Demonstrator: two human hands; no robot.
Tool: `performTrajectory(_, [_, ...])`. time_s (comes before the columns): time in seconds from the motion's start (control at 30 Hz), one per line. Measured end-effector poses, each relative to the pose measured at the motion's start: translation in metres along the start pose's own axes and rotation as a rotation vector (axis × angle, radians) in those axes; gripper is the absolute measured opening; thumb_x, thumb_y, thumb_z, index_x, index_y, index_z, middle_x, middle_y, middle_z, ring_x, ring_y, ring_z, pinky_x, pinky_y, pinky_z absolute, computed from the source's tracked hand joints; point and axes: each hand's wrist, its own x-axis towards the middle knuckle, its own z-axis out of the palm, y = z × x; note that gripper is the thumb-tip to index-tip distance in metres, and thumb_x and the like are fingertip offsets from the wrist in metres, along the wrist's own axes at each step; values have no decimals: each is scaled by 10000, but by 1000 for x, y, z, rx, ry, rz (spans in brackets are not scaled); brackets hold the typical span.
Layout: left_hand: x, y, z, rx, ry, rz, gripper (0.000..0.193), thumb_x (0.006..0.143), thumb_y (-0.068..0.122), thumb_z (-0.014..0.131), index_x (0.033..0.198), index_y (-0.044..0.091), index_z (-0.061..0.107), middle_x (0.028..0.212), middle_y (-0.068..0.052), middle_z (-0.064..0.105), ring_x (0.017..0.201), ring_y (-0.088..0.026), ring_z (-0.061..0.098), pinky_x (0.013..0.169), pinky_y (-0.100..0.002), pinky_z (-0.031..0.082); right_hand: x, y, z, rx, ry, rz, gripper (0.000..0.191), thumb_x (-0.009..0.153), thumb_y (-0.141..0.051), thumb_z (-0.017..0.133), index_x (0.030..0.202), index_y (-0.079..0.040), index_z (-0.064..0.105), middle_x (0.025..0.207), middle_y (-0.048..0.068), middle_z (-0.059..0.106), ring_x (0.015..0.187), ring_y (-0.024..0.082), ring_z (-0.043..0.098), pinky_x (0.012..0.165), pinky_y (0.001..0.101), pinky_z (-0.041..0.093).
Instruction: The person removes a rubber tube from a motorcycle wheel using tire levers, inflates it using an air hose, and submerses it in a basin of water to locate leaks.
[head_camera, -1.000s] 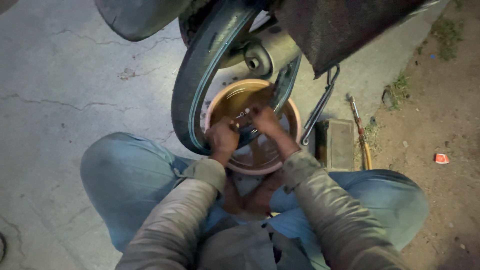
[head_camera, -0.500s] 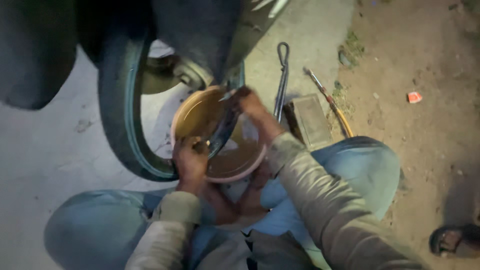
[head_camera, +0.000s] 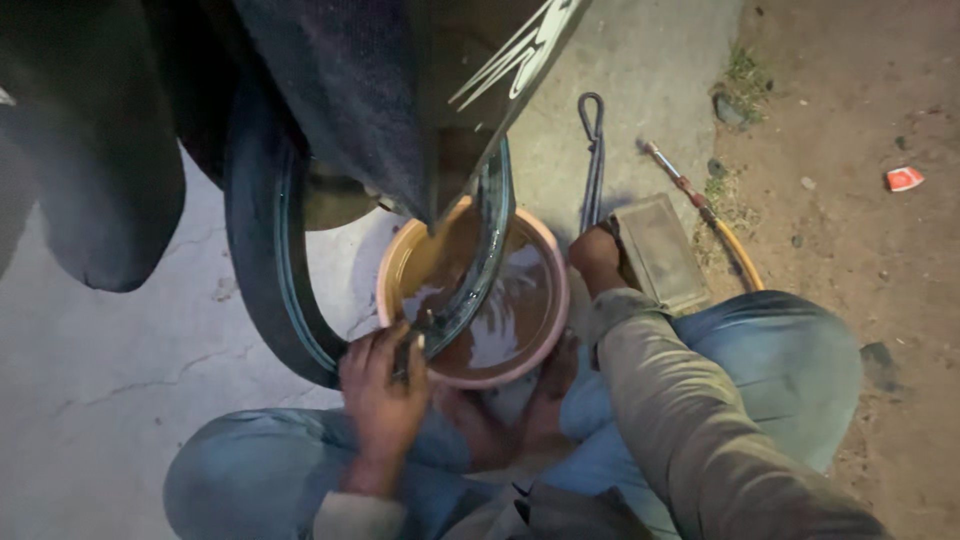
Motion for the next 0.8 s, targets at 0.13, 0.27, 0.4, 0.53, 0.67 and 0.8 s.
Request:
performTrajectory(0.13, [15, 14, -52, 259, 99, -1, 378, 843, 166, 814, 1193, 78, 701, 1146, -159, 639, 1103, -364, 595, 970, -478, 454, 3, -9, -9, -38, 7, 8, 312, 865, -203, 668, 1093, -8, 753, 1137, 266, 730, 1047, 400, 719, 875, 477, 586])
performTrajectory(0.27, [22, 12, -72, 377, 237, -25, 737, 886, 223, 839, 1484, -15, 479, 1386, -295, 467, 1285, -466, 470, 1091, -530, 402, -6, -28, -18, 67, 219, -176, 200, 840, -163, 677, 986, -43, 743, 1024, 221, 726, 915, 404, 722, 763, 507, 588])
performTrajectory(0.4, [23, -6, -62, 245, 129, -124, 972, 805, 231, 839, 1582, -20, 312, 1398, -348, 445, 1245, -523, 505, 1031, -537, 457, -23, -71, -11, 115, 601, -739, 152, 771, -179, 684, 859, -57, 705, 878, 184, 705, 810, 387, 699, 717, 503, 575])
performTrajectory(0.53, [29, -25, -50, 175, 60, -231, 928, 847, 164, 783, 1615, 22, 281, 1302, -312, 526, 1120, -497, 572, 922, -539, 503, -71, -116, 15, 127, 265, -719, 199, 870, -129, 603, 1012, -87, 736, 1054, 195, 690, 965, 383, 659, 825, 483, 538])
performTrajectory(0.67, [36, -18, -59, 246, 10, -323, 853, 888, 94, 709, 1639, 84, 304, 1141, -263, 585, 989, -460, 600, 841, -539, 505, -109, -132, 27, 45, 184, -909, 325, 872, -168, 567, 1138, -111, 746, 1245, 194, 649, 1139, 398, 579, 950, 520, 473])
performTrajectory(0.8, [38, 18, -89, 138, 108, -109, 695, 909, 18, 616, 1577, 100, 445, 1075, -225, 598, 906, -390, 633, 792, -473, 530, -100, -124, 11, -38, 307, -1119, 409, 915, -177, 522, 1281, -118, 694, 1419, 125, 613, 1341, 323, 526, 1115, 510, 424])
